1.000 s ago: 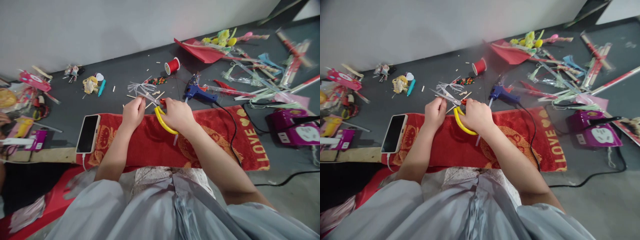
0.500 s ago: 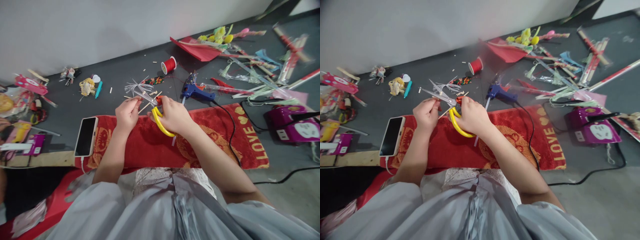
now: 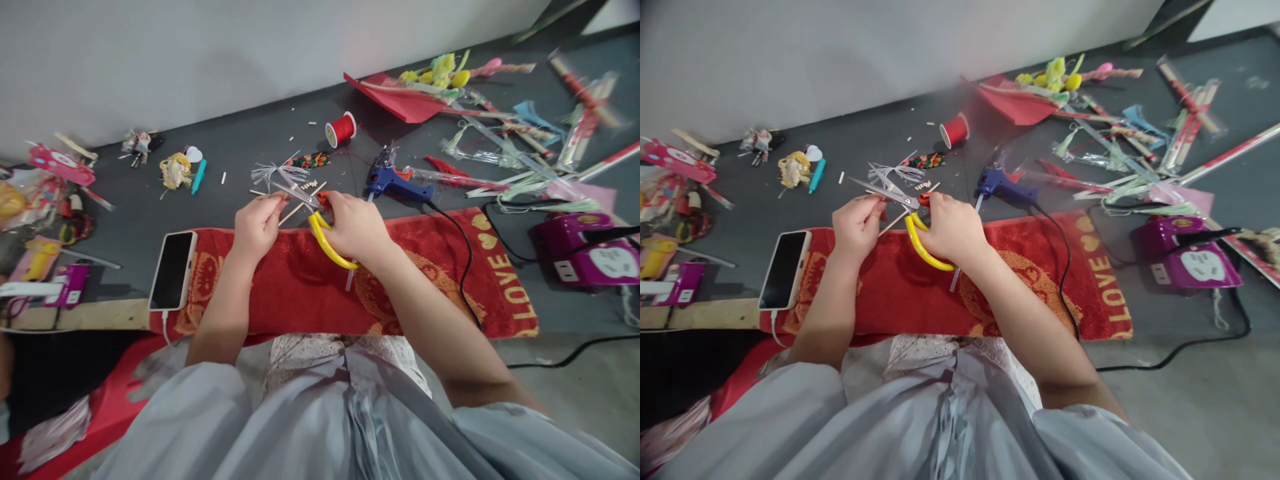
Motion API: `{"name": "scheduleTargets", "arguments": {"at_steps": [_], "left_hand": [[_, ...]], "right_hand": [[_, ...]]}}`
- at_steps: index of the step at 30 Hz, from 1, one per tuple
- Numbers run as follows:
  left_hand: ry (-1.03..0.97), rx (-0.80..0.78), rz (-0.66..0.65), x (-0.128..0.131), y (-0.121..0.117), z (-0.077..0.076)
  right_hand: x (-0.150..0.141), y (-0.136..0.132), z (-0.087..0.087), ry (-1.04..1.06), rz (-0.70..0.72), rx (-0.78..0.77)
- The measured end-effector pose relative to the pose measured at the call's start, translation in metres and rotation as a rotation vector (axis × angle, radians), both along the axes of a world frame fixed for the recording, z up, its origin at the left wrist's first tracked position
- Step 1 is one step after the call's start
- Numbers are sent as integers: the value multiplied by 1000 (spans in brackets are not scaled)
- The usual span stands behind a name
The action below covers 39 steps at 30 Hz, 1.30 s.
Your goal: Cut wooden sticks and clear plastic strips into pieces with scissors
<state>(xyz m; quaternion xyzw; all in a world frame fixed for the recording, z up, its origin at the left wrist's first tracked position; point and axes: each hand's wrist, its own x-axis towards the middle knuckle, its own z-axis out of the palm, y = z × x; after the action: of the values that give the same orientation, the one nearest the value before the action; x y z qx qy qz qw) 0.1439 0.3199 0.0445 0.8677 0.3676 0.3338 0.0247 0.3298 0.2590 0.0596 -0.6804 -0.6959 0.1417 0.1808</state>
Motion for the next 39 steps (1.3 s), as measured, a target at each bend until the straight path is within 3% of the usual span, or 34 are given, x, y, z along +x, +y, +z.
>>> {"name": "scheduleTargets", "arguments": {"at_steps": [18, 22, 32, 39], "left_hand": [[-15, -82, 40, 0, 3, -4], [-87, -188, 7, -1, 5, -3], [-304, -658, -127, -3, 4, 3], [-282, -671, -132, -2, 4, 2]], "right_hand": [[-2, 1, -1, -37, -27, -62], [-1, 1, -5, -25, -17, -26], [0, 0, -9, -26, 53, 37], [2, 0, -9, -11, 86, 59]]}}
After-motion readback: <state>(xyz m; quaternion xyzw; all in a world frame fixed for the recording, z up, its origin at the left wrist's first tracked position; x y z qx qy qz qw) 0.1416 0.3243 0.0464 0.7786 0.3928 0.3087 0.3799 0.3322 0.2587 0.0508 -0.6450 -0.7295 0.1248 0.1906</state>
